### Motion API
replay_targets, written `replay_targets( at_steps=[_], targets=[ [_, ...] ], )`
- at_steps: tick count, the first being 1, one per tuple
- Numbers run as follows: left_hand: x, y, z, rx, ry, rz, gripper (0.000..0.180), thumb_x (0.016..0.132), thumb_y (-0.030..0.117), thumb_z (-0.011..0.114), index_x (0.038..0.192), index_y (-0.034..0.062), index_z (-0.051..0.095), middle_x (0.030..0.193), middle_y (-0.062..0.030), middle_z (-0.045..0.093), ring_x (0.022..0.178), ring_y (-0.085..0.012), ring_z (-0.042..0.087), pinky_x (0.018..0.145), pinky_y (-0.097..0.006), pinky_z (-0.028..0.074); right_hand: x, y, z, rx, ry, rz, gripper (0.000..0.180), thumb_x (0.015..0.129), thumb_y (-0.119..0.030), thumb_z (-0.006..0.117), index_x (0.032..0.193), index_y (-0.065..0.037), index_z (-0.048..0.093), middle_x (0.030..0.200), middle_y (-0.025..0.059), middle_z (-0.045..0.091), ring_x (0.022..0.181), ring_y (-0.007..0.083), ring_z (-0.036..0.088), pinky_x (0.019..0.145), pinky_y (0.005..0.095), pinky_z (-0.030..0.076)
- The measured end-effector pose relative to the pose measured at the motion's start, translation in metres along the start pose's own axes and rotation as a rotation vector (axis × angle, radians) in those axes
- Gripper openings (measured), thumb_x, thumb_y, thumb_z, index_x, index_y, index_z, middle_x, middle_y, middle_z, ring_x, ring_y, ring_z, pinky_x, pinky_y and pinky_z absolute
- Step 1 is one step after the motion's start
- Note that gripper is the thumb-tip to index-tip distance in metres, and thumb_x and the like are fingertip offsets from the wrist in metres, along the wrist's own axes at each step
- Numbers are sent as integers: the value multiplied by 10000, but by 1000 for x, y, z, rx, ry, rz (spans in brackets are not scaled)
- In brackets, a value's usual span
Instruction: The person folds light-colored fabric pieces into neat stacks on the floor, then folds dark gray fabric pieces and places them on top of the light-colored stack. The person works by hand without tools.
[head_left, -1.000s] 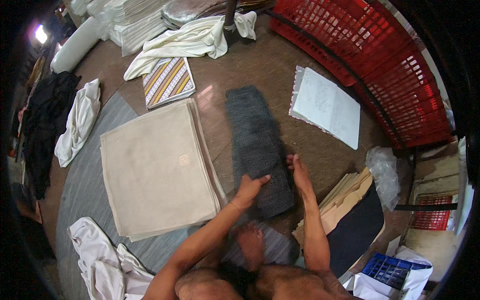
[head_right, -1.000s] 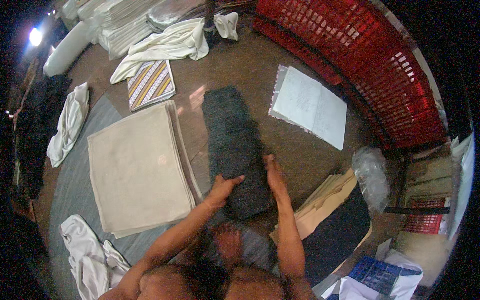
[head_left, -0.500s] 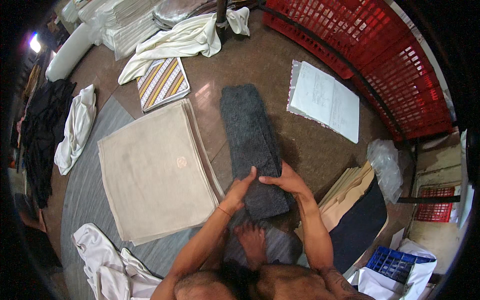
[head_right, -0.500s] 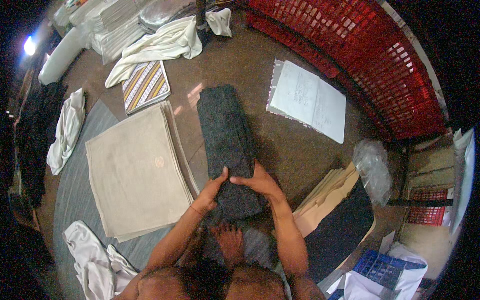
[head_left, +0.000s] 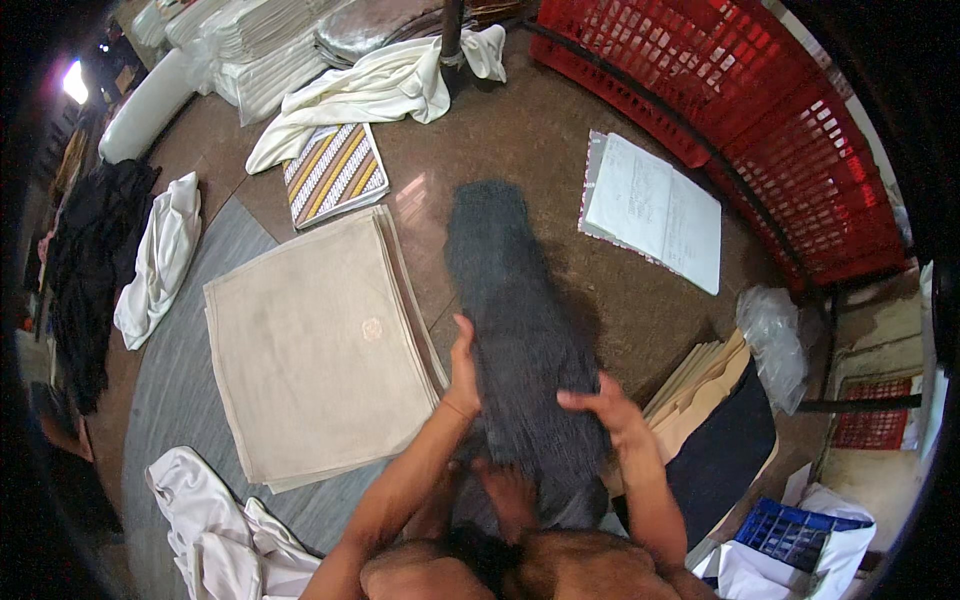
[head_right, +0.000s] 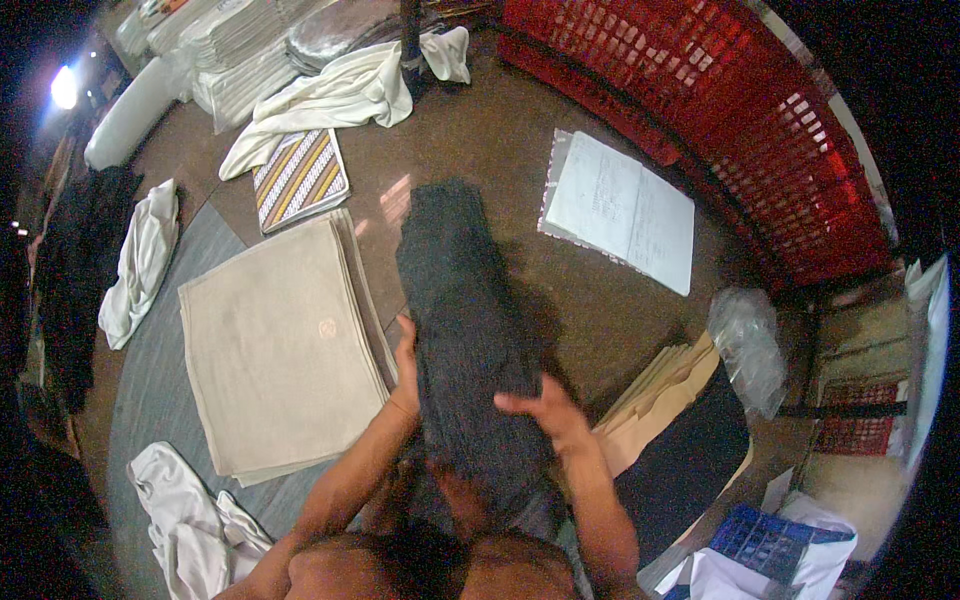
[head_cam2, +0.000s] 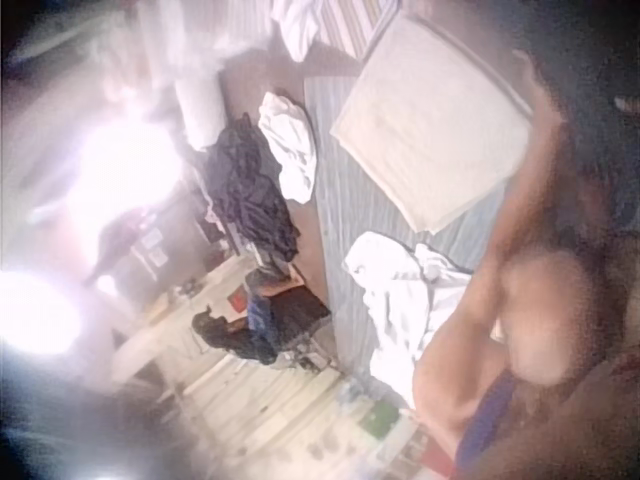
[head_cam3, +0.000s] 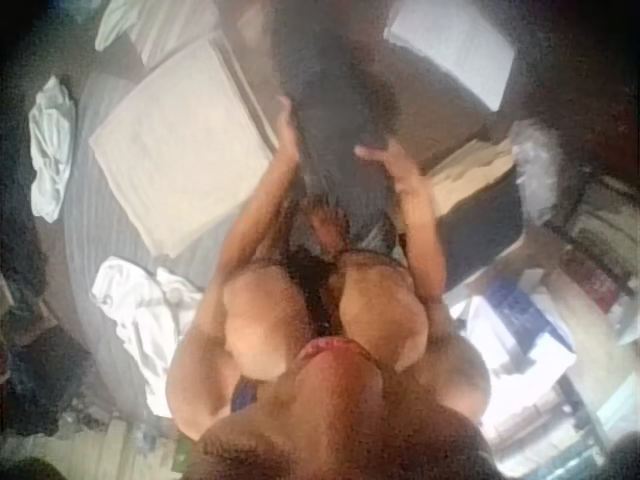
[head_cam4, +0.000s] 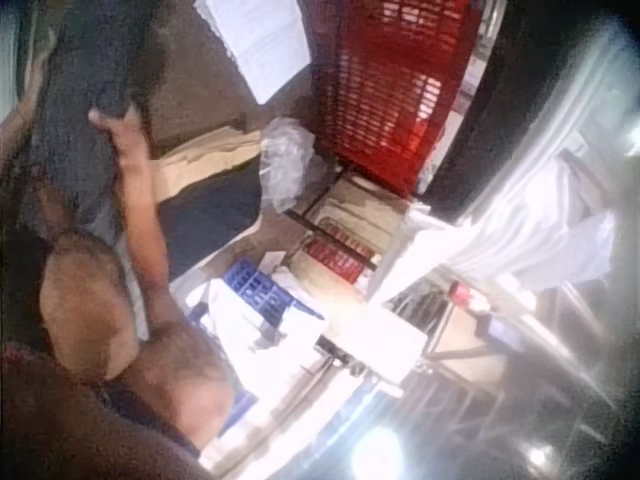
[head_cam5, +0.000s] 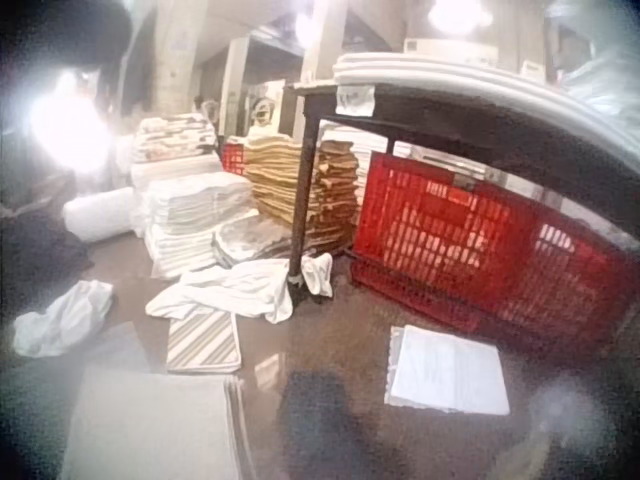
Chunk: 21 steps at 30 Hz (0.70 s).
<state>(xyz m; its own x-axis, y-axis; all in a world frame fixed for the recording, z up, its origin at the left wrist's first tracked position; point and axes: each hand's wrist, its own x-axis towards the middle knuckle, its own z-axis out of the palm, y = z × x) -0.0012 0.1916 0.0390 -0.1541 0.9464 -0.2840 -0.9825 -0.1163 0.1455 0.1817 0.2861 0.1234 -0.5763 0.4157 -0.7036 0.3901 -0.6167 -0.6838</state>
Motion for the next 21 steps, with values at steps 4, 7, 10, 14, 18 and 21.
replay_targets(
  at_steps=[4, 7, 10, 14, 18, 21],
  targets=[
    [13, -7, 9, 107, 85, 51, 897, 842, 640, 536, 1405, -32, 344, 1380, -256, 421, 1216, -415, 471, 1030, -507, 390, -41, 53, 6, 207, 105, 241, 717, 705, -143, 810, 1327, -10, 479, 1216, 114, 606, 1109, 293, 574, 1000, 417, 431],
    [21, -14, 16, 162, 125, 36, 796, 841, 534, 578, 1367, -39, 407, 1320, -257, 482, 1164, -398, 512, 1008, -482, 411, -38, 82, 1, 358, 66, 225, 749, 696, -127, 806, 1348, -10, 456, 1240, 122, 590, 1133, 303, 558, 1018, 426, 413],
    [42, 18, 40, 202, 129, 22, 546, 849, 404, 582, 1225, 9, 559, 1139, -175, 628, 984, -319, 615, 882, -433, 497, -37, 55, -15, 324, 105, 54, 774, 662, -68, 805, 1347, -12, 450, 1233, 122, 594, 1133, 304, 556, 1023, 433, 403],
    [131, 62, 127, 388, -80, -124, 350, 834, 192, 653, 1072, -60, 613, 1069, -161, 656, 911, -295, 651, 864, -388, 513, -38, -26, -53, 172, 327, -166, 832, 584, 5, 813, 1333, -10, 450, 1205, 112, 606, 1114, 304, 563, 1007, 430, 409],
    [193, 85, 187, 441, -193, 78, 284, 846, 168, 646, 1083, 13, 624, 989, -106, 686, 808, -261, 662, 780, -375, 540, -53, -97, -72, 91, 400, -372, 799, 582, 2, 820, 1297, 10, 464, 1165, 120, 619, 1069, 286, 586, 981, 404, 434],
    [215, 82, 172, 465, -194, 208, 308, 865, 156, 641, 1137, 18, 601, 1093, -113, 656, 922, -257, 647, 844, -356, 522, -60, -120, -96, -220, 458, -371, 810, 591, -89, 857, 1283, 38, 455, 1167, 153, 609, 1044, 276, 603, 953, 371, 460]
  ],
)
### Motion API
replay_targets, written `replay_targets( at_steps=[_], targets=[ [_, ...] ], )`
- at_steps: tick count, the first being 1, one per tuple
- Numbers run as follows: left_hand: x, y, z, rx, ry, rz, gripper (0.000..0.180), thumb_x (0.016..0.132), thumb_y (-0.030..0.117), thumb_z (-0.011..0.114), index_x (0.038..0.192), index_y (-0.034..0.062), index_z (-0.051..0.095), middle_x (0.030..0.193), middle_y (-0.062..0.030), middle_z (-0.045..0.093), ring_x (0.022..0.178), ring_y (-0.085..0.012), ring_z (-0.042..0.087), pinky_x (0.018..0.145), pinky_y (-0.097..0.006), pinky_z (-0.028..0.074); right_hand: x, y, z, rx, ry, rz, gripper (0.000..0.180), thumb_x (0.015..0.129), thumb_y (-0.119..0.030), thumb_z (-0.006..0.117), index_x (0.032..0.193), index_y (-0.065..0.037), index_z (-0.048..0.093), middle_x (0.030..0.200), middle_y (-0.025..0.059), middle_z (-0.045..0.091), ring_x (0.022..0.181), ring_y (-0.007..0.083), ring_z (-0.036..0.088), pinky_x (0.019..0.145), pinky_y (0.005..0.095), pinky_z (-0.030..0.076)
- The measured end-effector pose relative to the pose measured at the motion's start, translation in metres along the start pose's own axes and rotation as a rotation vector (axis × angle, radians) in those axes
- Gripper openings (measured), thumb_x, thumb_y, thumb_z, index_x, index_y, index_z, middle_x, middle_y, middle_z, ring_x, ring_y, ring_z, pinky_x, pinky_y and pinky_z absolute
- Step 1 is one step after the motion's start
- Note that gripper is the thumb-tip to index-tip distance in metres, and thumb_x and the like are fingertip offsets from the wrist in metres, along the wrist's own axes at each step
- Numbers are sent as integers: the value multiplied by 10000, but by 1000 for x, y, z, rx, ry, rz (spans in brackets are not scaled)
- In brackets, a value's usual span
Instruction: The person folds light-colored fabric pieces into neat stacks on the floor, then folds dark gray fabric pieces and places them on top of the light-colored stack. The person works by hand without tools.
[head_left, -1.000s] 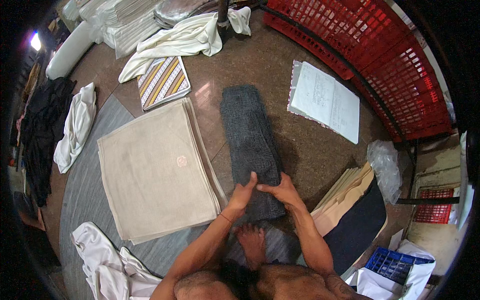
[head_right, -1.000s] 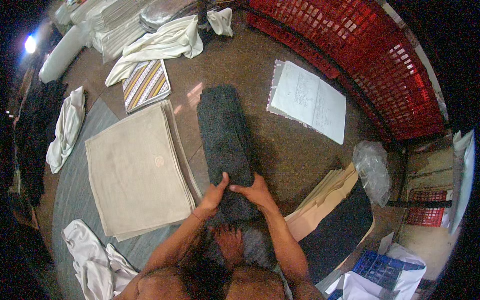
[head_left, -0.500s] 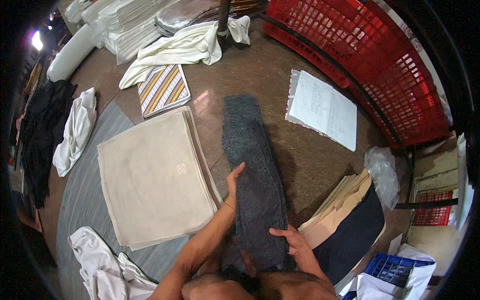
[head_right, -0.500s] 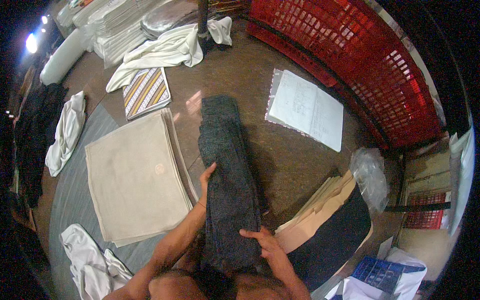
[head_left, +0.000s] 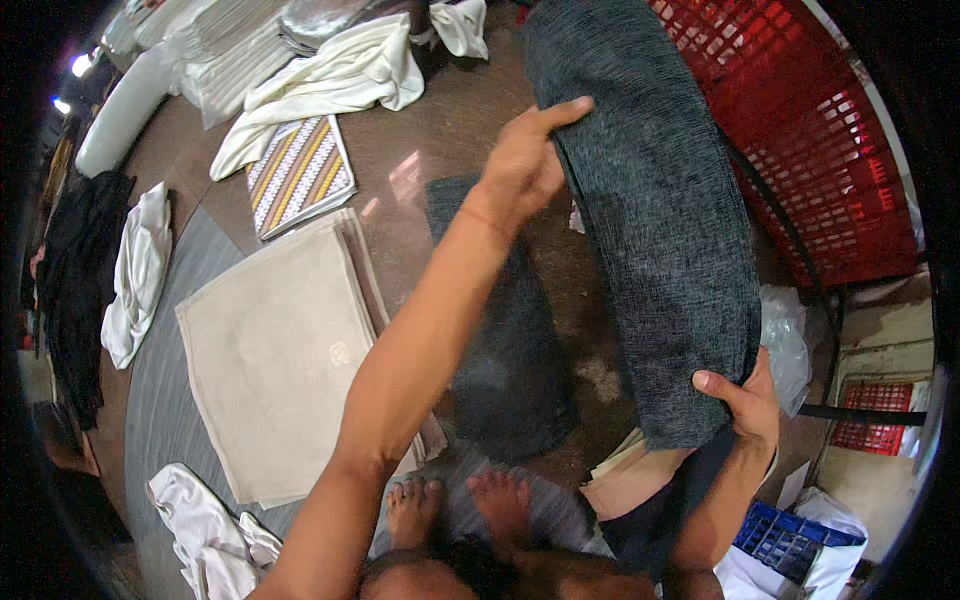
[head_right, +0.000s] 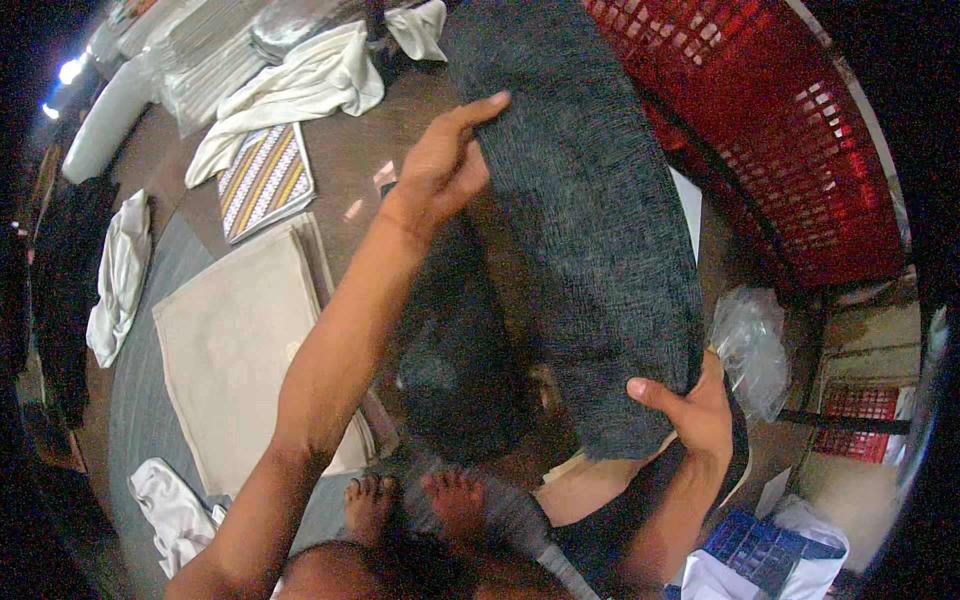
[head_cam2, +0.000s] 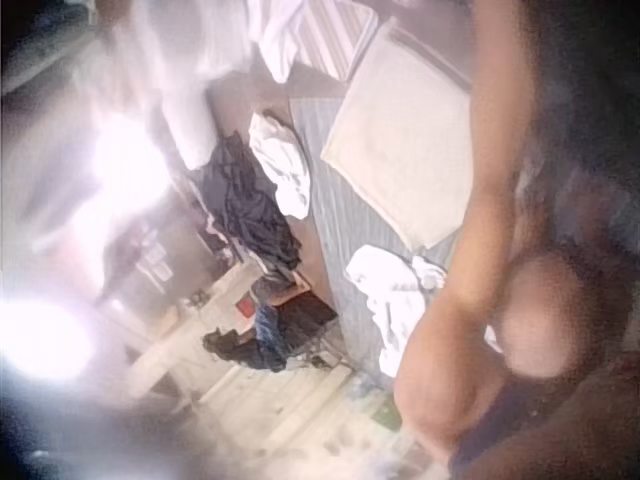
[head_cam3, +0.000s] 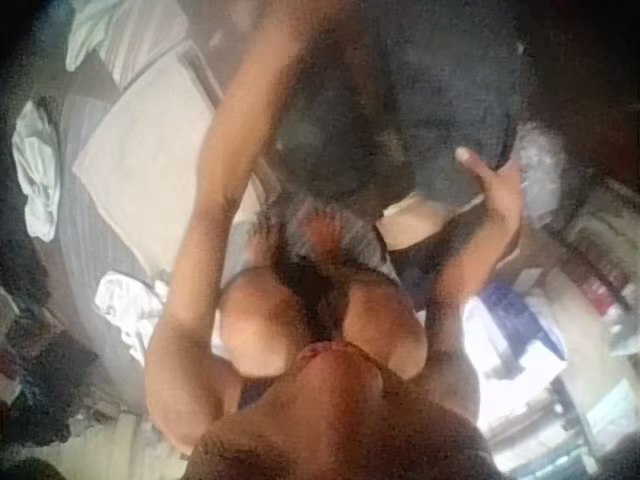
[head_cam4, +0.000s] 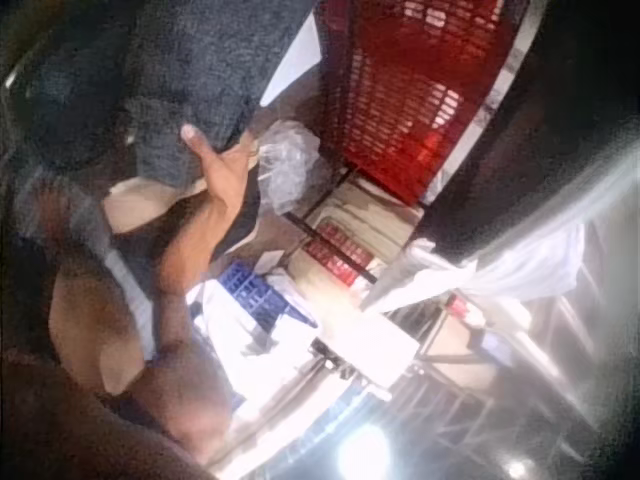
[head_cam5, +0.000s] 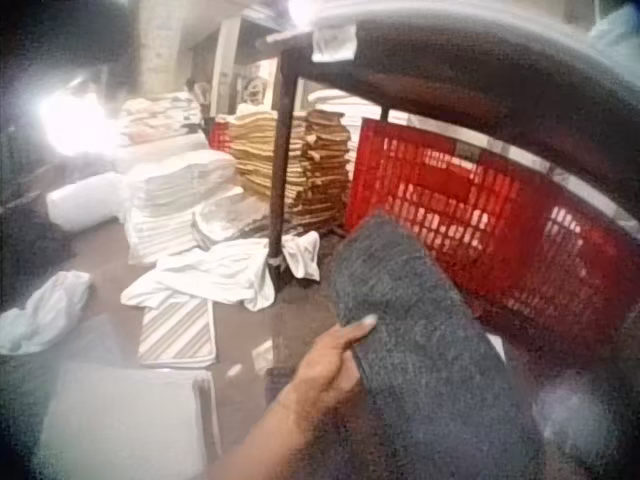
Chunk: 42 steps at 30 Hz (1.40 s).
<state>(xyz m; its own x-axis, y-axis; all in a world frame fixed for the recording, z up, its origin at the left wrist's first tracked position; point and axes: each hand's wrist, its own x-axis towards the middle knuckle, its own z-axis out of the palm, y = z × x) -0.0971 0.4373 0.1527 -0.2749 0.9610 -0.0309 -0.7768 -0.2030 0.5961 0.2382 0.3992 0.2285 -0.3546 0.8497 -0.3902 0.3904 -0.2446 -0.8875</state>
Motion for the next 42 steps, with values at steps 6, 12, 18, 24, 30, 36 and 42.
replay_targets(
  at_steps=[6, 12, 18, 24, 30, 36, 42],
  targets=[
    [-93, -56, -120, 1189, 786, 295, 588, 869, 211, 667, 1349, -14, 413, 1338, -206, 479, 1233, -341, 465, 1049, -424, 368, 63, 113, -4, -404, 130, 382, 871, 655, -123, 829, 1359, 88, 361, 1223, 229, 575, 1106, 345, 582, 976, 425, 438],
    [-254, -123, -100, 907, 785, -125, 747, 889, 191, 668, 1442, -35, 220, 1471, -211, 304, 1351, -301, 333, 1115, -400, 279, 119, 180, -20, -326, 15, 449, 789, 665, -200, 832, 1333, 1, 462, 1309, 146, 555, 1189, 317, 533, 1025, 399, 392],
    [-248, -166, -67, 490, 712, -269, 757, 901, 231, 667, 1454, -16, 212, 1420, -180, 397, 1298, -268, 396, 1097, -355, 290, 128, 125, 18, -895, 367, -181, 745, 715, -337, 816, 1291, 13, 497, 1292, 212, 544, 1194, 355, 525, 1010, 428, 409],
    [-242, -199, -49, 272, 654, -332, 633, 963, 406, 541, 1448, 97, 276, 1362, -95, 468, 1204, -234, 478, 997, -385, 398, 112, 157, 112, -903, -50, -124, 933, 685, -554, 776, 1357, 5, 448, 1348, 279, 459, 1301, 384, 407, 1061, 445, 366],
    [-250, -205, -45, 89, 747, -317, 622, 967, 420, 523, 1447, 115, 270, 1393, -85, 431, 1239, -230, 444, 975, -411, 416, 113, 144, 121, -908, -310, -92, 1216, 534, -609, 839, 1419, 47, 324, 1393, 307, 395, 1352, 385, 345, 1102, 455, 312],
    [-261, -194, -59, 161, 682, -454, 636, 947, 368, 576, 1375, -43, 349, 1375, -195, 455, 1244, -273, 451, 1053, -376, 336, 83, 106, 99, -509, -332, 238, 1064, 571, -547, 850, 1329, 74, 437, 1317, 260, 502, 1258, 355, 464, 1065, 411, 367],
    [-285, -213, -69, 435, 806, -276, 612, 924, 360, 616, 1299, -86, 427, 1305, -223, 522, 1191, -290, 505, 1021, -374, 370, 26, 158, 95, -629, -233, 177, 1014, 657, -487, 831, 1361, 98, 395, 1356, 263, 478, 1276, 353, 459, 1061, 397, 365]
  ],
)
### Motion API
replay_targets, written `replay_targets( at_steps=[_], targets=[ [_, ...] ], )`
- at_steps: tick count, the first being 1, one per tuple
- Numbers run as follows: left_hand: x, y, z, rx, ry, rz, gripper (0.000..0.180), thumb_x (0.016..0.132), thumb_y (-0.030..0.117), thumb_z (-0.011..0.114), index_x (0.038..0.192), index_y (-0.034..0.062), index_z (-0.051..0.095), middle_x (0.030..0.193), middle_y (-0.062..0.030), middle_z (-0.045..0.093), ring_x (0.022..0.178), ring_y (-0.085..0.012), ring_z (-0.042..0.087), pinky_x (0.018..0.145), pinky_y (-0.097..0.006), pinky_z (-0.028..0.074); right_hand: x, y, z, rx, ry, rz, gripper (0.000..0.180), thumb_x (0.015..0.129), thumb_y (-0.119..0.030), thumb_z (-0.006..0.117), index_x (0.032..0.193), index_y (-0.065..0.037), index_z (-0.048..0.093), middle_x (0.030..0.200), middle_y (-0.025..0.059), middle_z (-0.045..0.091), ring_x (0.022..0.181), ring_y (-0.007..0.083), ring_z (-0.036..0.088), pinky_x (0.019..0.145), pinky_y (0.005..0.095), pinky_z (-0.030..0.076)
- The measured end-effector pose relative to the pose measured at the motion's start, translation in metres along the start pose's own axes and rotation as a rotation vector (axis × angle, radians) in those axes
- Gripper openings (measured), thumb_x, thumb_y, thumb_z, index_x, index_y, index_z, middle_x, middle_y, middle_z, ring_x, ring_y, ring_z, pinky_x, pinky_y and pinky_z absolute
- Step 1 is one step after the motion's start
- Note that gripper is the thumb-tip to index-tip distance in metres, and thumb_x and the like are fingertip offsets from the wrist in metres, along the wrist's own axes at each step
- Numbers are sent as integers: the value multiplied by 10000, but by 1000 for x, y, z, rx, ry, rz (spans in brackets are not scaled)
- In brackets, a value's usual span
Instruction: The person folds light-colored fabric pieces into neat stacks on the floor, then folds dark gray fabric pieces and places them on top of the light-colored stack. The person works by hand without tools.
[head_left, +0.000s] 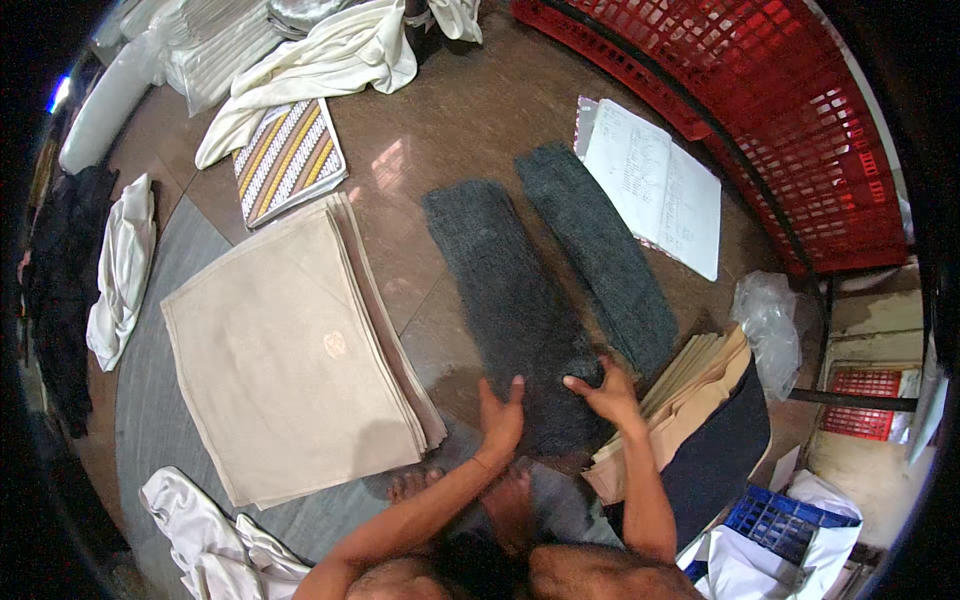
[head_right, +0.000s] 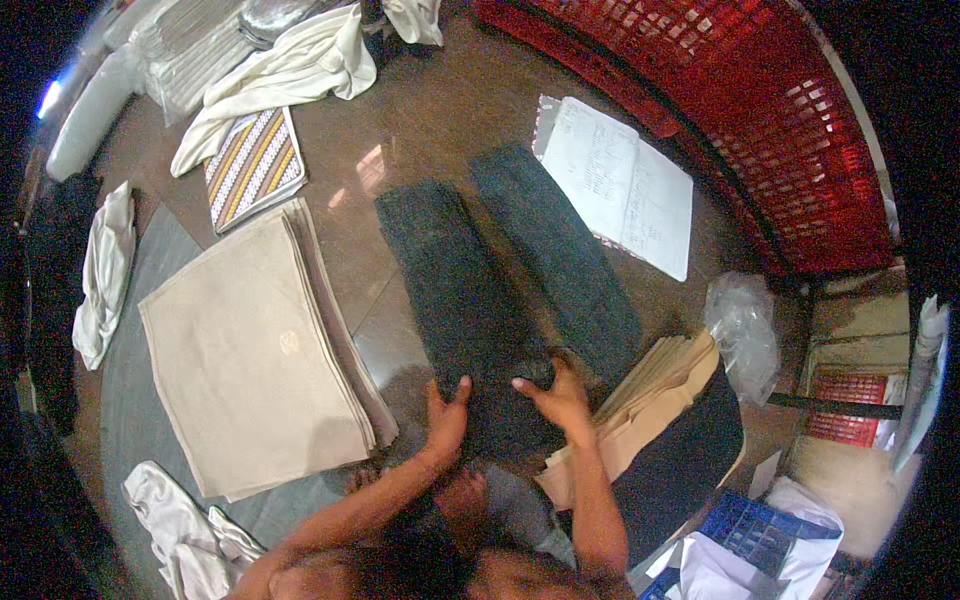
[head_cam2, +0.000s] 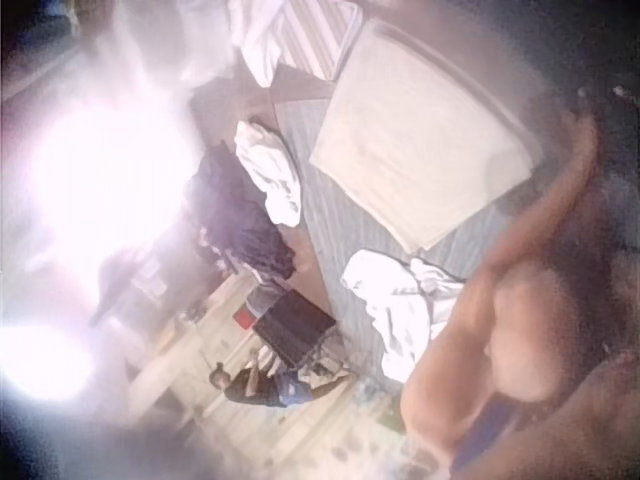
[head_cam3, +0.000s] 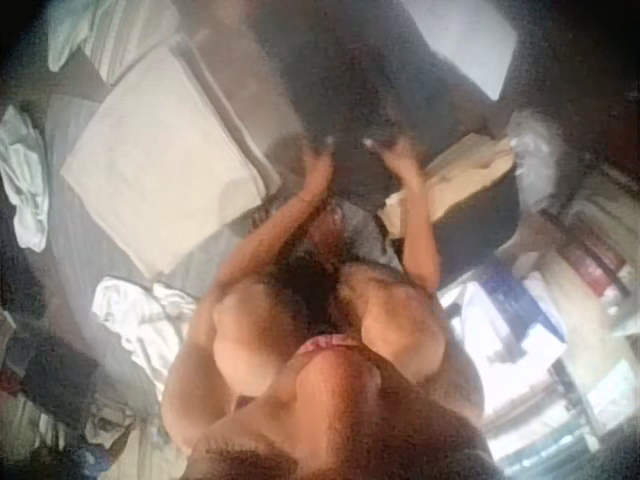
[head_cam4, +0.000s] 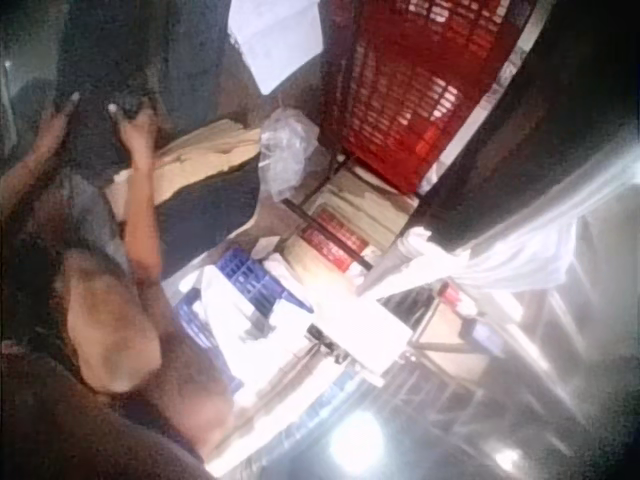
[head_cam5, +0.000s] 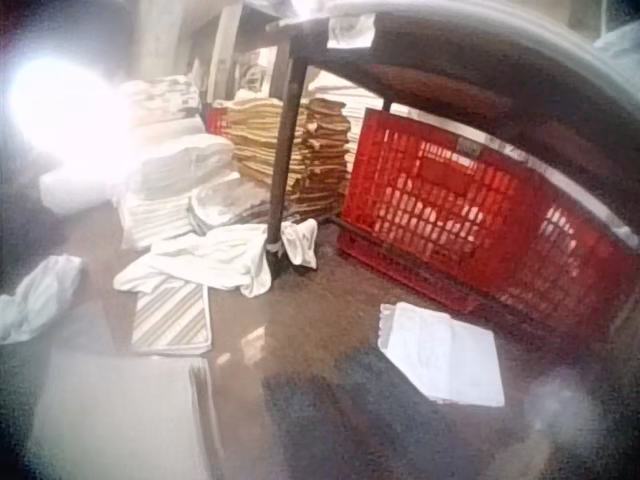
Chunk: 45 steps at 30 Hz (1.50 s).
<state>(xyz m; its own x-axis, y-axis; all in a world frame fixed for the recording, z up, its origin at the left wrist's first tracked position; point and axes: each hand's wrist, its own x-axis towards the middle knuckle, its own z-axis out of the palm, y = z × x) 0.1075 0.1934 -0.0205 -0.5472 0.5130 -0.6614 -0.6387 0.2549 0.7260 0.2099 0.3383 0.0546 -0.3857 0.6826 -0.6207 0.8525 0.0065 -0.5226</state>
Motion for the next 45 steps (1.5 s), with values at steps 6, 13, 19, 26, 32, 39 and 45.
replay_targets(
  at_steps=[6, 13, 19, 26, 32, 39, 45],
  targets=[
    [-2, 11, 6, -17, -48, -21, 551, 939, 349, 596, 1295, -45, 448, 1263, -169, 557, 1137, -270, 538, 992, -375, 406, -1, -11, 5, 51, 66, 118, 1042, 712, -458, 806, 1394, 143, 296, 1409, 312, 390, 1344, 364, 372, 1096, 393, 320],
    [-8, 38, -1, -172, -93, -168, 626, 901, 438, 632, 1214, -92, 519, 1189, -185, 593, 1069, -271, 575, 953, -363, 430, -15, -39, -23, 349, -200, -172, 995, 679, -500, 810, 1380, 57, 377, 1384, 246, 456, 1287, 356, 447, 1071, 410, 360],
    [14, -11, -12, -290, -102, -295, 417, 947, 320, 575, 1210, 6, 501, 1091, -147, 622, 955, -277, 621, 839, -430, 517, -2, 5, 15, -257, 268, -125, 992, 654, -509, 817, 1360, 56, 410, 1335, 258, 482, 1247, 387, 464, 1053, 447, 367],
    [12, -21, -18, -285, -245, -160, 191, 935, 170, 577, 1064, 32, 601, 973, -90, 665, 841, -229, 638, 732, -386, 536, -24, -10, 43, -448, 283, -249, 1216, 522, -591, 834, 1450, -46, 266, 1348, 275, 394, 1239, 446, 405, 1025, 563, 335],
    [8, -10, -8, -112, -148, -101, 187, 914, 169, 629, 1051, 42, 626, 942, -60, 683, 791, -202, 644, 714, -358, 537, -3, -18, 37, -258, 237, -156, 1218, 590, -269, 860, 1505, -63, 82, 1450, 306, 250, 1349, 462, 268, 1098, 525, 281],
    [15, -19, -10, -194, -187, -159, 268, 908, 201, 647, 1097, 15, 608, 998, -71, 674, 848, -196, 634, 764, -355, 522, 15, -9, 12, -236, 212, -216, 1117, 633, -225, 817, 1500, -30, 141, 1469, 290, 292, 1346, 420, 336, 1107, 456, 315],
    [26, -42, -23, -104, -164, -135, 276, 928, 225, 621, 1126, 35, 596, 1021, -60, 671, 870, -213, 634, 785, -375, 522, 7, -51, -16, -354, 245, -140, 875, 652, -179, 767, 1399, 30, 364, 1227, 305, 557, 1130, 428, 560, 975, 437, 448]
  ],
)
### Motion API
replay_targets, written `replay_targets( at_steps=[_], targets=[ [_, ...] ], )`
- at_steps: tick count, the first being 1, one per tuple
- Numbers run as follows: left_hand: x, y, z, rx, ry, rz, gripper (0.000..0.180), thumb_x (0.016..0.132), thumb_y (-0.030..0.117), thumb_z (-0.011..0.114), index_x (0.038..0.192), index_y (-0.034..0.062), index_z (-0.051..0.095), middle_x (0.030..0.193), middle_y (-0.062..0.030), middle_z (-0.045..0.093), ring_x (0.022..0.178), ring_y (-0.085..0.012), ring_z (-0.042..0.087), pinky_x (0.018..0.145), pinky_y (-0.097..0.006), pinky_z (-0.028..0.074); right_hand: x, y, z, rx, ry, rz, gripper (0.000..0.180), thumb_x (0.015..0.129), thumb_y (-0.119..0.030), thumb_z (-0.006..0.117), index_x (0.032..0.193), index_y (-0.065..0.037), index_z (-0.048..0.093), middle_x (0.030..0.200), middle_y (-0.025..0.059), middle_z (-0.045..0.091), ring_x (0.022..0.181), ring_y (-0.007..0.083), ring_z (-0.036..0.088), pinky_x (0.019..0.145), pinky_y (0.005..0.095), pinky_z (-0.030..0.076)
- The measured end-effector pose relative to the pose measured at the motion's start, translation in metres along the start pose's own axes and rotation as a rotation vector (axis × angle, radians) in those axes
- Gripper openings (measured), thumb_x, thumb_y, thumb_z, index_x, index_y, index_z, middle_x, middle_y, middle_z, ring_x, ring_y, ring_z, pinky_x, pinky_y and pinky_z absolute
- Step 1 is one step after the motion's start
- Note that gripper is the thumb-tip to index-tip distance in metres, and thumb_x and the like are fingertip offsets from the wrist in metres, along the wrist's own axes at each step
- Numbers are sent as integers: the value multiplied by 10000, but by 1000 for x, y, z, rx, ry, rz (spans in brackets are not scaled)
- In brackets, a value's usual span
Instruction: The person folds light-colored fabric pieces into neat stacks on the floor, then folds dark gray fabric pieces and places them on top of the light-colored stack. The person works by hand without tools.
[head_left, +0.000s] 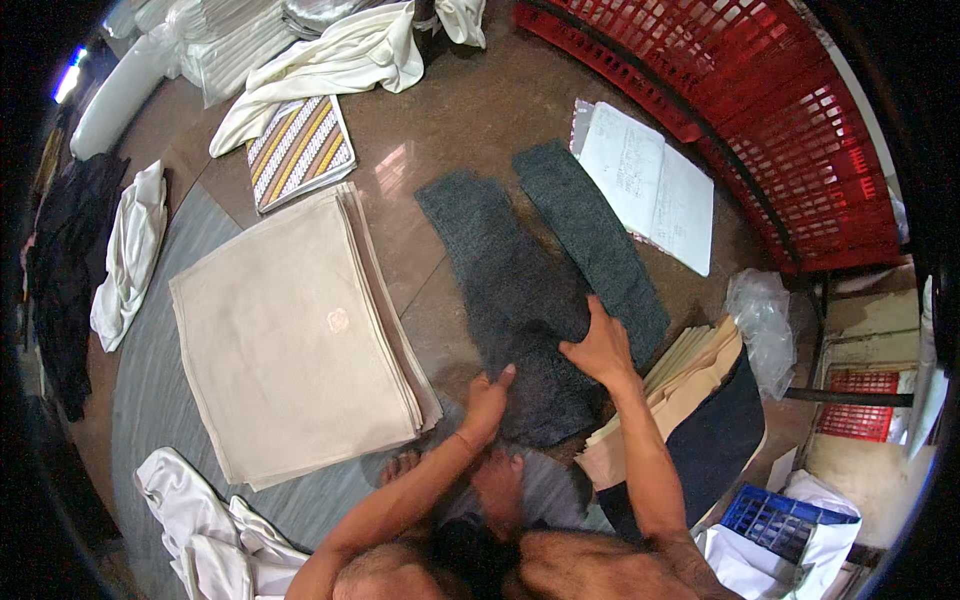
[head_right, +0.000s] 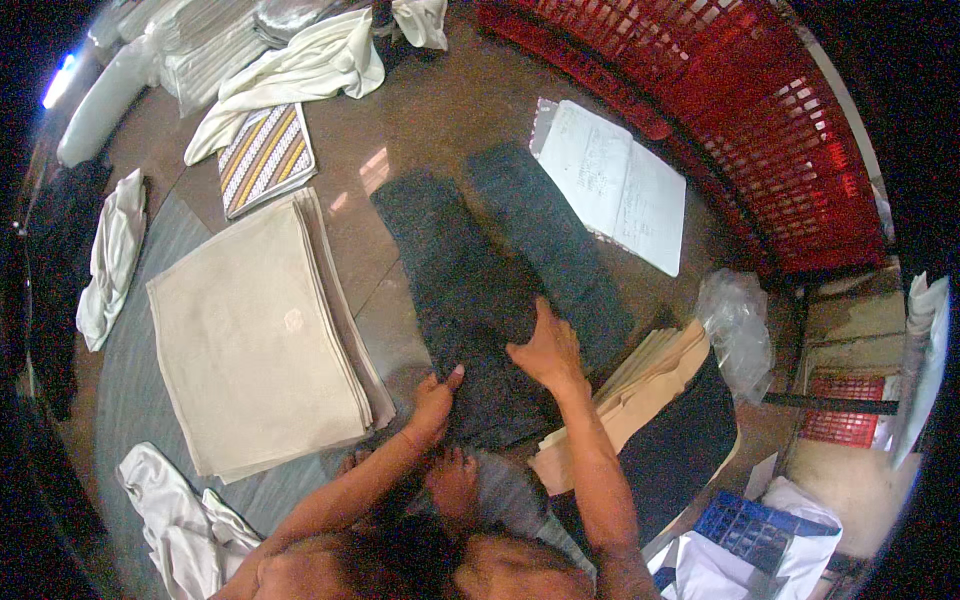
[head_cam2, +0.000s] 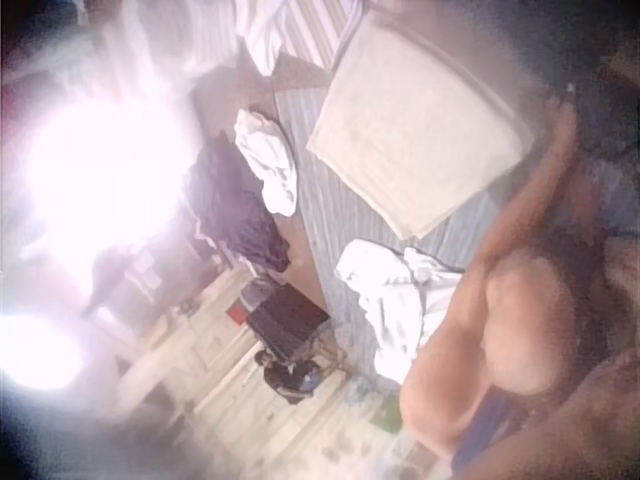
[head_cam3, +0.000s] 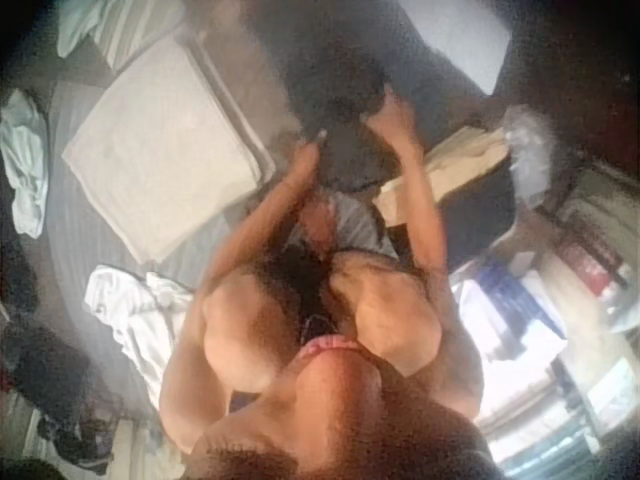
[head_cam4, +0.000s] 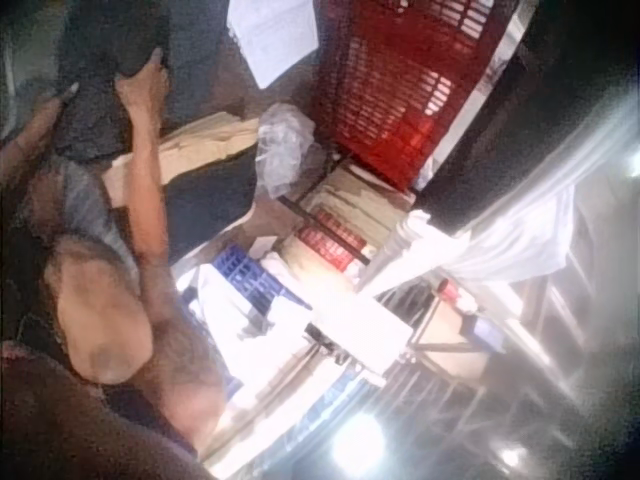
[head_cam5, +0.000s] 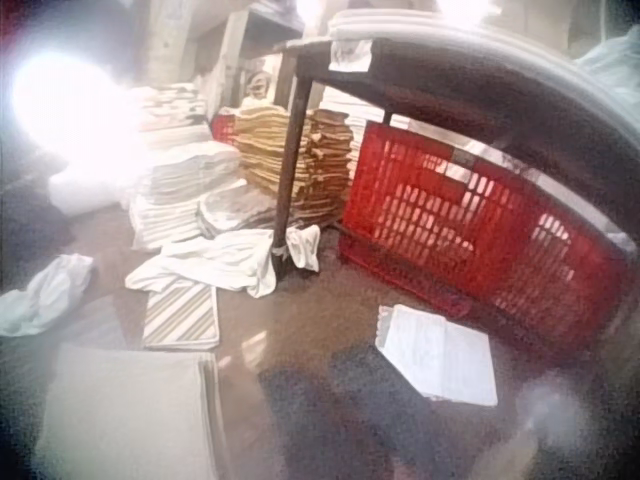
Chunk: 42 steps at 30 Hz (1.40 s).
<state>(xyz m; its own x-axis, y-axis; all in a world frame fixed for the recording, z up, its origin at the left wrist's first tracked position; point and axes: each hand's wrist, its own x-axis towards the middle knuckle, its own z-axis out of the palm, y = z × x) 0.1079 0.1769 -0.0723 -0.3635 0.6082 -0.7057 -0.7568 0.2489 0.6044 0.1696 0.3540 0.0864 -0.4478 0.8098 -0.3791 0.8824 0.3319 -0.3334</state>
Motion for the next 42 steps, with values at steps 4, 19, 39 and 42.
replay_targets(
  at_steps=[4, 19, 39, 42],
  targets=[
    [2, -2, -1, -35, -9, 15, 264, 937, 219, 608, 1124, 34, 595, 1021, -61, 672, 871, -216, 634, 794, -381, 519, 5, -43, -47, -10, 85, -208, 698, 643, -108, 742, 1271, 19, 466, 1139, 301, 593, 1053, 455, 577, 915, 460, 463],
    [-31, 28, 19, 216, 292, 259, 302, 937, 201, 597, 1105, -49, 569, 1095, -132, 622, 959, -176, 578, 848, -320, 459, 9, 70, -83, -348, 760, -164, 816, 631, -307, 846, 1304, -27, 479, 1105, 219, 600, 1026, 369, 588, 921, 440, 452],
    [-44, 45, 15, 71, 90, 8, 243, 941, 221, 606, 1064, 14, 575, 893, -16, 603, 761, -88, 537, 656, -258, 463, -37, 39, 50, 453, -7, 14, 613, 734, -329, 791, 1170, 48, 584, 1138, 258, 614, 1054, 408, 593, 917, 438, 465],
    [-49, 43, 15, 73, 153, 95, 287, 943, 245, 606, 1118, 22, 563, 894, -15, 598, 743, -80, 527, 645, -241, 454, -31, 47, 37, 212, 50, 32, 650, 743, -366, 778, 1206, 38, 565, 1213, 252, 576, 1124, 408, 553, 954, 443, 438]
  ],
)
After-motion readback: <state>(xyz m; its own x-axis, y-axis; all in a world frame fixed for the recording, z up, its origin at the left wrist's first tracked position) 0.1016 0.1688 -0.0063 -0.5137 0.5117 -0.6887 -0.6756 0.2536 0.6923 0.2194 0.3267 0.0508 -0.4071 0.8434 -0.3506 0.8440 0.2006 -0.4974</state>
